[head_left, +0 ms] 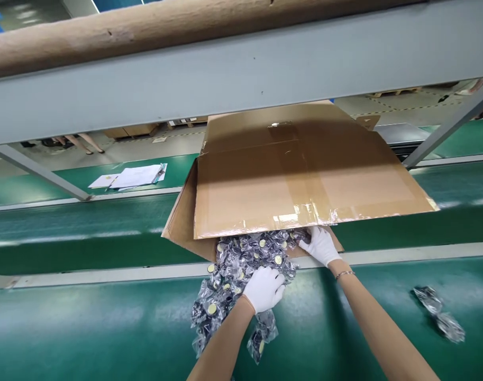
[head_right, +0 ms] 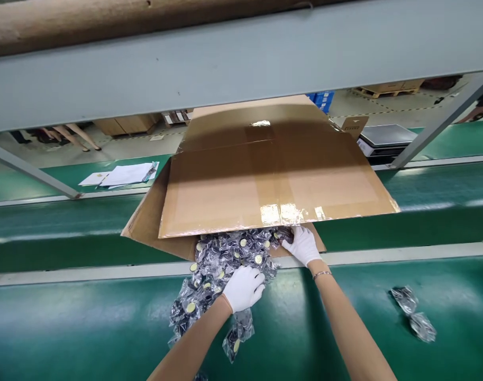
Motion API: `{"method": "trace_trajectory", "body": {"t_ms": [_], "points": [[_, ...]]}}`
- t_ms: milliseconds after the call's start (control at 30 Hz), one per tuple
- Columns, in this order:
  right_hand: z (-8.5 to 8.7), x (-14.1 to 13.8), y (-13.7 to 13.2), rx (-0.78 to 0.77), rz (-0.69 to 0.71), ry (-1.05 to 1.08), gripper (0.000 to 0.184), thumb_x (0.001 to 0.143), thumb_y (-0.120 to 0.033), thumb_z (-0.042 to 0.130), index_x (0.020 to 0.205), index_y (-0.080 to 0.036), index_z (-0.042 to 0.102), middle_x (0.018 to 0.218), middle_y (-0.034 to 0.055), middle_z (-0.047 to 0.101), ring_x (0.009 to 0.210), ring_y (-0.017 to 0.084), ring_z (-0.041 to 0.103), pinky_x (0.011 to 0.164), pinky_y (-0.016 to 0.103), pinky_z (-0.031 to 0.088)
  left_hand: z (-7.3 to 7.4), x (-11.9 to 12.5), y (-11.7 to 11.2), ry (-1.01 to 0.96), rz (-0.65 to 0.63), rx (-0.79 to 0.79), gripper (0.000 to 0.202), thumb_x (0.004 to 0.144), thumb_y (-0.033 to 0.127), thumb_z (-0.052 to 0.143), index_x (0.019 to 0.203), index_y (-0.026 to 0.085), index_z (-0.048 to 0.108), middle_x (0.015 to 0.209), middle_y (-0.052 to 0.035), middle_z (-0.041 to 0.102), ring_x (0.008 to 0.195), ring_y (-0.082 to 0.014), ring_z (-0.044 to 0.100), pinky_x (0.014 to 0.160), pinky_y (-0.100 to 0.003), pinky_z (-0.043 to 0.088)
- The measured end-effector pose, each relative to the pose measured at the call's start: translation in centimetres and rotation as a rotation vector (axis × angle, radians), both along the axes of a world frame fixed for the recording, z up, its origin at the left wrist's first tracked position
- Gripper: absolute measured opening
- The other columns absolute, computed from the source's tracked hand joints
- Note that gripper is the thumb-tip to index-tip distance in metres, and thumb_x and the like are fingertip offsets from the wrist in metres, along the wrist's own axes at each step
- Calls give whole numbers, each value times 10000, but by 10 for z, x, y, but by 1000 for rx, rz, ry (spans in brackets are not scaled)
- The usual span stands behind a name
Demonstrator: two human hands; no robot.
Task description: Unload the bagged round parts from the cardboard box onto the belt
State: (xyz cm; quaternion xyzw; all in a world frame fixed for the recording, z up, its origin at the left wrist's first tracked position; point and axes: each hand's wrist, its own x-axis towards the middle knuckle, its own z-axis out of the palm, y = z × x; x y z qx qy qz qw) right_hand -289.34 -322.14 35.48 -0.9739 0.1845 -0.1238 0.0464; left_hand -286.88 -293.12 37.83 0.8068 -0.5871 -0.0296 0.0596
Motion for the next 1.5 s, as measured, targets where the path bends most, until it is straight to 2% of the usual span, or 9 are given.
{"method": "trace_trajectory", "body": {"t_ms": [333,533,700,867,1000,1167,1300,1400,1500], "points": [[-8,-86,15,-11,40,-14,379,952,-279,419,1228,-118,623,1029,136,663,985,277,604,877,378,480,0,0,-1,13,5,-9,247,1020,364,395,1018,217,593,991,-60,669,937,-238,611,775,-409,420],[15,-77,44,-37,-8,211,495,939,-479,593,1351,-206,611,1148,129,620,866,249,663,603,309,431,0,-1,-1,16,10,-15,238,1015,365,419,1025,215,604,998,-70,673,940,-239,610,763,-404,411],[14,-82,77,-63,-43,251,412,1026,-313,415,1379,-230,611,1211,139,652,882,229,677,570,295,396,1,-1,-1,22,19,-16,229,1012,366,424,1020,218,598,997,-64,670,945,-241,609,768,-406,415],[2,-176,22,-125,93,138,413,1015,-298,372,1293,-239,672,1386,111,627,914,217,689,659,308,510,0,-1,-1,21,16,-19,219,1010,366,425,1012,220,589,995,-59,671,946,-243,610,777,-401,420],[22,-234,-47,-323,-73,52,453,951,-454,459,1151,-145,722,1333,227,622,905,337,663,705,452,535,-2,0,0,25,13,-30,211,1008,369,430,992,223,582,981,-56,669,943,-244,609,782,-403,423],[52,-137,-24,-137,3,-83,424,969,-392,462,1243,-131,653,1409,208,583,1124,333,610,947,456,501,-4,-1,0,29,15,-44,211,1006,357,436,1002,212,589,989,-63,669,941,-239,604,774,-400,422],[39,-33,25,230,-34,-24,377,864,-342,580,1187,-166,660,1464,199,542,1180,355,550,958,453,464,-4,-1,1,30,12,-45,227,1009,368,431,1011,215,599,994,-56,670,955,-232,603,796,-395,427],[21,-27,45,409,-161,-22,270,863,-294,513,1046,-159,658,1188,199,658,1048,314,589,873,408,471,-4,1,1,43,12,-42,258,1019,367,406,1026,206,607,1012,-62,674,986,-238,607,821,-399,433],[15,-75,66,549,-258,-25,330,912,-298,359,1067,-154,613,986,145,679,810,231,613,734,355,488,2,0,3,77,-4,-40,272,1019,349,407,1011,190,627,1014,-76,689,986,-242,622,827,-405,440]]}}
